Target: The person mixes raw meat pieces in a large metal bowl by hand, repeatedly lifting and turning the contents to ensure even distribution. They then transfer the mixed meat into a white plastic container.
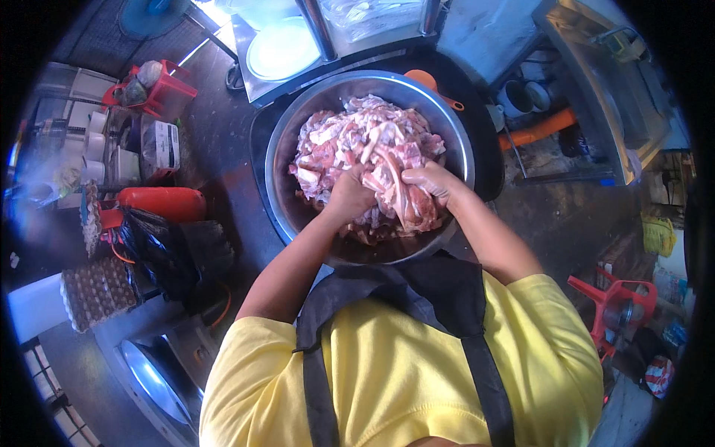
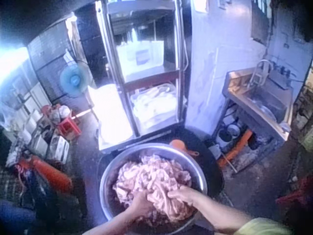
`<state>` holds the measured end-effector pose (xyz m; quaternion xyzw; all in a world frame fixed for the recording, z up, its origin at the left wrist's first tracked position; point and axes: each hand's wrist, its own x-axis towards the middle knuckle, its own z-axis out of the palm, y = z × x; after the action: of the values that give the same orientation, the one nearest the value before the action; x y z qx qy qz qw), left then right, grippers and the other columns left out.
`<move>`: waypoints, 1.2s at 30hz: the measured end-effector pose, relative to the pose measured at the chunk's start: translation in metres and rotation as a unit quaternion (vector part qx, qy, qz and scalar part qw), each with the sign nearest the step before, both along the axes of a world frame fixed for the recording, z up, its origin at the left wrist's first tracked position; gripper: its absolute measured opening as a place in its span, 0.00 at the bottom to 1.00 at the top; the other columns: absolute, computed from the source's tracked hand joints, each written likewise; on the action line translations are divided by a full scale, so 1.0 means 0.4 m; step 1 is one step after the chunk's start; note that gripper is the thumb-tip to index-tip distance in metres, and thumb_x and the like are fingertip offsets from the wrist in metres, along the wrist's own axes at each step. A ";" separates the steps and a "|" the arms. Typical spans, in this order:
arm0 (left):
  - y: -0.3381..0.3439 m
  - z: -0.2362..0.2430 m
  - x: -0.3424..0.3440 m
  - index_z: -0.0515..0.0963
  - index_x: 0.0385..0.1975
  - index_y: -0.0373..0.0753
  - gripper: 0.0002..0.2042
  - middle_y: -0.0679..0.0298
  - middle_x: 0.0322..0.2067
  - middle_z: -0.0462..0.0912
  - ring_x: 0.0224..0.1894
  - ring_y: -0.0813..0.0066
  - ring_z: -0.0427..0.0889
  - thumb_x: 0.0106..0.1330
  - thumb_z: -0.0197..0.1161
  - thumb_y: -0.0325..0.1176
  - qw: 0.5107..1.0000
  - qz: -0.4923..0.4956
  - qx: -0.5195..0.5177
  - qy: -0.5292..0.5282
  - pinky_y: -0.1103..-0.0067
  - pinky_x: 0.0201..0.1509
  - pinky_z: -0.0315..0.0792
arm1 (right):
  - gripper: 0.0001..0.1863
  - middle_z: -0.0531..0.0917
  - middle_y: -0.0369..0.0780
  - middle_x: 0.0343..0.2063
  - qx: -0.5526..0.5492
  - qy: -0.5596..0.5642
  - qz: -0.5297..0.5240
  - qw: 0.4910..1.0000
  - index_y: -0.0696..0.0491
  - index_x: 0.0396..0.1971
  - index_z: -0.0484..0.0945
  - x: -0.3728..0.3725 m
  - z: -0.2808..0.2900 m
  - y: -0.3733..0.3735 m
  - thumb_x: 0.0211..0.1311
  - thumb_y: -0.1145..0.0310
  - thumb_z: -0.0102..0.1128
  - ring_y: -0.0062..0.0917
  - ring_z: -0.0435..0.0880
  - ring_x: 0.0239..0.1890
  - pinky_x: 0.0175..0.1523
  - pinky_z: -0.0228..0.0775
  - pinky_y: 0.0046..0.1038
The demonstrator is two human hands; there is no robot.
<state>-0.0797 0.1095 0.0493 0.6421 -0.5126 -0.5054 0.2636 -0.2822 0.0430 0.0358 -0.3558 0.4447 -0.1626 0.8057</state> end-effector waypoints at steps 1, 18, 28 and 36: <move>0.004 0.031 0.002 0.76 0.45 0.34 0.20 0.62 0.34 0.84 0.37 0.80 0.80 0.51 0.71 0.28 0.998 0.003 -0.043 0.038 0.79 0.43 0.74 | 0.22 0.82 0.42 0.41 -0.012 -0.008 0.007 1.000 0.60 0.49 0.76 -0.002 0.019 0.002 0.53 0.69 0.60 0.26 0.82 0.40 0.45 0.74 0.27; -0.014 0.420 0.122 0.76 0.48 0.38 0.24 0.59 0.47 0.79 0.52 0.65 0.78 0.48 0.72 0.28 0.955 -0.139 -0.255 -0.050 0.73 0.56 0.70 | 0.24 0.81 0.44 0.45 -0.413 0.040 0.126 0.901 0.58 0.50 0.74 0.010 0.400 -0.032 0.53 0.65 0.65 0.29 0.78 0.50 0.57 0.66 0.29; -0.156 -0.017 0.281 0.74 0.53 0.40 0.24 0.60 0.46 0.80 0.44 0.68 0.81 0.71 0.49 0.53 0.933 0.207 0.192 0.224 0.71 0.48 0.74 | 0.43 0.61 0.46 0.67 -0.058 0.162 -0.013 0.985 0.48 0.66 0.60 0.028 -0.017 -0.274 0.58 0.35 0.54 0.38 0.56 0.69 0.65 0.54 0.48; -0.251 -0.185 0.275 0.66 0.61 0.38 0.41 0.53 0.57 0.74 0.57 0.61 0.76 0.62 0.46 0.70 0.871 0.115 0.268 0.395 0.64 0.61 0.69 | 0.45 0.73 0.46 0.57 0.095 0.087 0.014 0.992 0.49 0.61 0.69 0.123 -0.133 -0.300 0.54 0.27 0.49 0.36 0.73 0.57 0.57 0.67 0.42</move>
<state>0.0303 0.0091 -0.0248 0.4888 -0.1330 -0.8014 0.3180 -0.2330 -0.0770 -0.0176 -0.2963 0.5216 -0.0771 0.7964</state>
